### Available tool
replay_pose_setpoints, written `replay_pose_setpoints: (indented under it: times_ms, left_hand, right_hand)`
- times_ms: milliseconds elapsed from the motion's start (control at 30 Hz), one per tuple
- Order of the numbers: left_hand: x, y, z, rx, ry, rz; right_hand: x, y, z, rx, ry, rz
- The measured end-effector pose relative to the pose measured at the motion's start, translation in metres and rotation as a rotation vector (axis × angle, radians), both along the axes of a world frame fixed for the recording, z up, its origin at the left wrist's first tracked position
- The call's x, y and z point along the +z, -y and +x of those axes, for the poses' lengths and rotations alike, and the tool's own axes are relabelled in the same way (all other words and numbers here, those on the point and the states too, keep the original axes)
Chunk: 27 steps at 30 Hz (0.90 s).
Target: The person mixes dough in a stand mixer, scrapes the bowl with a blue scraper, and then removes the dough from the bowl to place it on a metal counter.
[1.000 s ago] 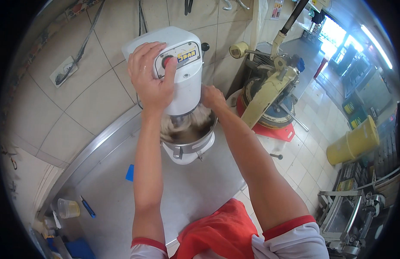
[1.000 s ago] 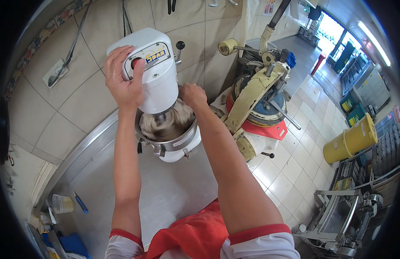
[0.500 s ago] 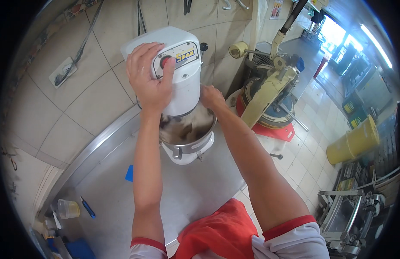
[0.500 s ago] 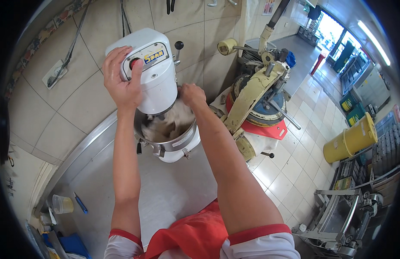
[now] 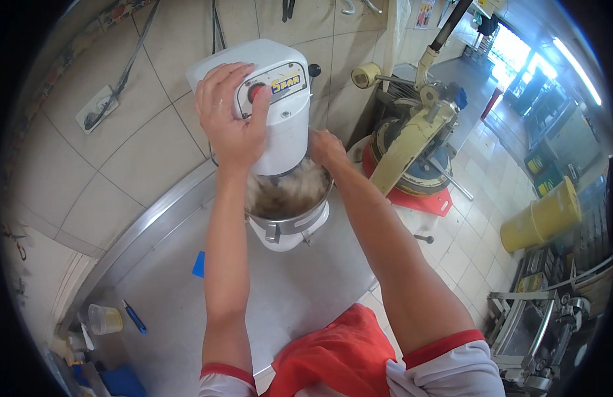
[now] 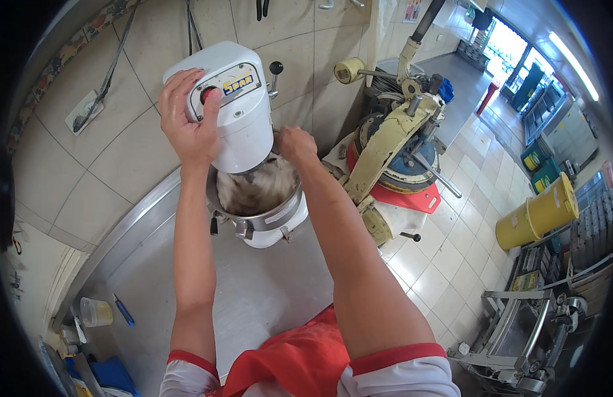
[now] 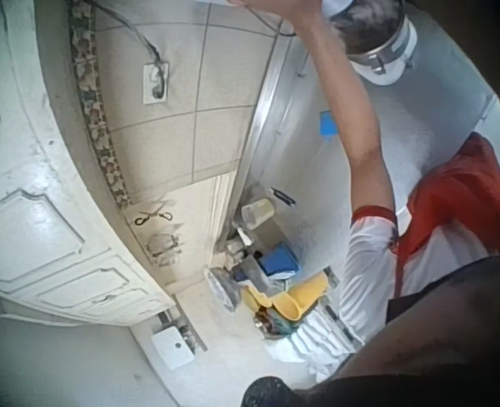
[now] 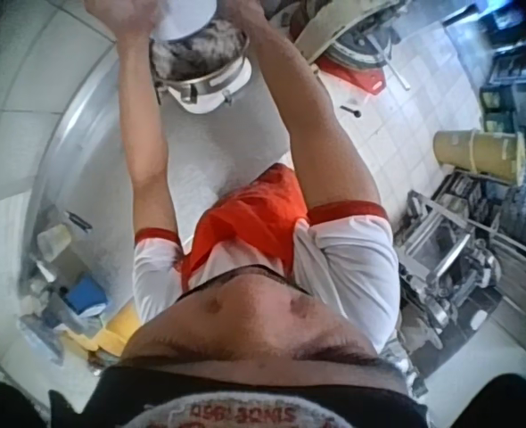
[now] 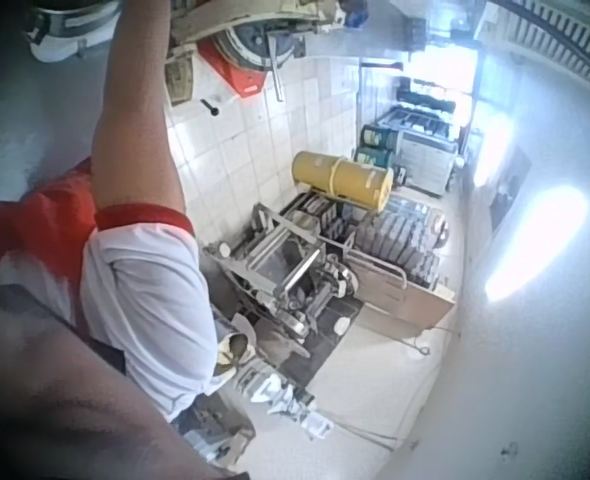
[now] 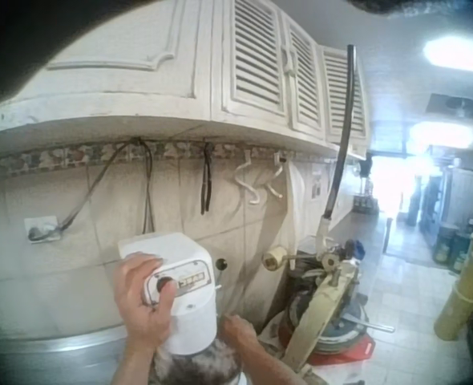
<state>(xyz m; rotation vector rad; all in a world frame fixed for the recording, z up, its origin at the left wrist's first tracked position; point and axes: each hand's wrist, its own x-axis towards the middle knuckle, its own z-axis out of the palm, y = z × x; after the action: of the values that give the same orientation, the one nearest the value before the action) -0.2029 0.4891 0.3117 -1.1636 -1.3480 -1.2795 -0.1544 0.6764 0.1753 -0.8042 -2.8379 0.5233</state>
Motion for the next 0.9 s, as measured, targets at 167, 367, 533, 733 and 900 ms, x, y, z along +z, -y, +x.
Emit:
replay_pose_setpoints:
  times_ms: [167, 367, 533, 733, 900]
  left_hand:
    - [0.0005, -0.0043, -0.0038, -0.025, -0.007, 0.089]
    - [-0.0008, -0.0025, -0.0023, -0.003, 0.000, 0.079]
    - [0.0009, -0.0042, -0.0031, -0.006, 0.007, 0.074]
    - [0.0001, -0.0027, -0.0026, 0.003, 0.009, 0.068]
    - [-0.0009, -0.0032, -0.0030, -0.006, -0.004, 0.081]
  right_hand:
    - [0.0036, 0.0025, -0.0018, 0.010, 0.005, -0.029]
    - [0.0011, 0.0010, -0.0026, 0.003, 0.005, -0.039]
    - [0.0006, 0.0017, -0.0015, -0.022, -0.032, -0.009]
    - [0.0035, 0.0022, -0.0013, 0.002, -0.009, 0.006]
    - [0.0044, 0.0044, -0.0022, 0.009, 0.022, 0.017]
